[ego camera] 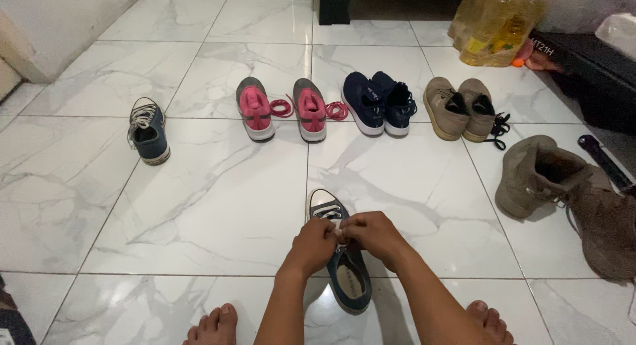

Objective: The person sits on the floor with several pairs of shoes laid out. They thread the white lace through the eyelets of a blue canvas sneaker, pulling the lace ends to tighten it, then move to a pink sneaker and begin threading its pink lace through the eyelets.

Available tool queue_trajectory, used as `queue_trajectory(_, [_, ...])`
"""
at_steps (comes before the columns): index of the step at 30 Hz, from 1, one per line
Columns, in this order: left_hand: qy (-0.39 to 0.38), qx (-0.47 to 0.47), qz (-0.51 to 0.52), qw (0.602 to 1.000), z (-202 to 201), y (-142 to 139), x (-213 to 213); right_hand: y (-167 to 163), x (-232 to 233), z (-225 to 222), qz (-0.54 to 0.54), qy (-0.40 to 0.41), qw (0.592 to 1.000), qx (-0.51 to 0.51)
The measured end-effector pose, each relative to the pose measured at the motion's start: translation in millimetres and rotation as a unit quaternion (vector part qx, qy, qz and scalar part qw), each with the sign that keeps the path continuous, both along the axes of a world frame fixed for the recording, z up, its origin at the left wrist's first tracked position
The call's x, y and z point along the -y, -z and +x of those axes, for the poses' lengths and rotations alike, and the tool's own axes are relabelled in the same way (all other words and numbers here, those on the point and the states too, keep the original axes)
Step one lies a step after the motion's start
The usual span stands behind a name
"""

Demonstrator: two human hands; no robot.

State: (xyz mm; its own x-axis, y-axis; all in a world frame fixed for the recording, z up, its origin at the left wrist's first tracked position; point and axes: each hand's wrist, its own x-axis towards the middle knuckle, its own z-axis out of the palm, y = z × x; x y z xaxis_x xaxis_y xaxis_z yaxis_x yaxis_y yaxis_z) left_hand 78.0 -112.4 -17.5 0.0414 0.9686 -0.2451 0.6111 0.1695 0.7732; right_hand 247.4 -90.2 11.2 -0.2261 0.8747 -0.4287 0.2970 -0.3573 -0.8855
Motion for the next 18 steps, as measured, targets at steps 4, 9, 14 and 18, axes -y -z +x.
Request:
queue_trajectory(4, [-0.002,-0.009,0.026,1.000,0.1,-2.0,1.9,2.4,0.2,-0.8,0.027,-0.025,0.993,0.109])
queue_trajectory(9, [0.012,-0.075,0.020,0.997,-0.3,-1.0,2.3,6.9,-0.1,-2.6,-0.005,-0.044,0.992,0.115])
queue_trajectory(14, [0.020,-0.044,0.079,0.996,-2.4,4.4,-0.6,10.2,-1.9,-5.5,-0.071,-0.063,0.992,0.086])
queue_trajectory(18, [0.017,-0.008,0.108,0.994,-3.0,5.5,0.0,12.4,0.6,-6.6,-0.034,-0.069,0.980,0.184])
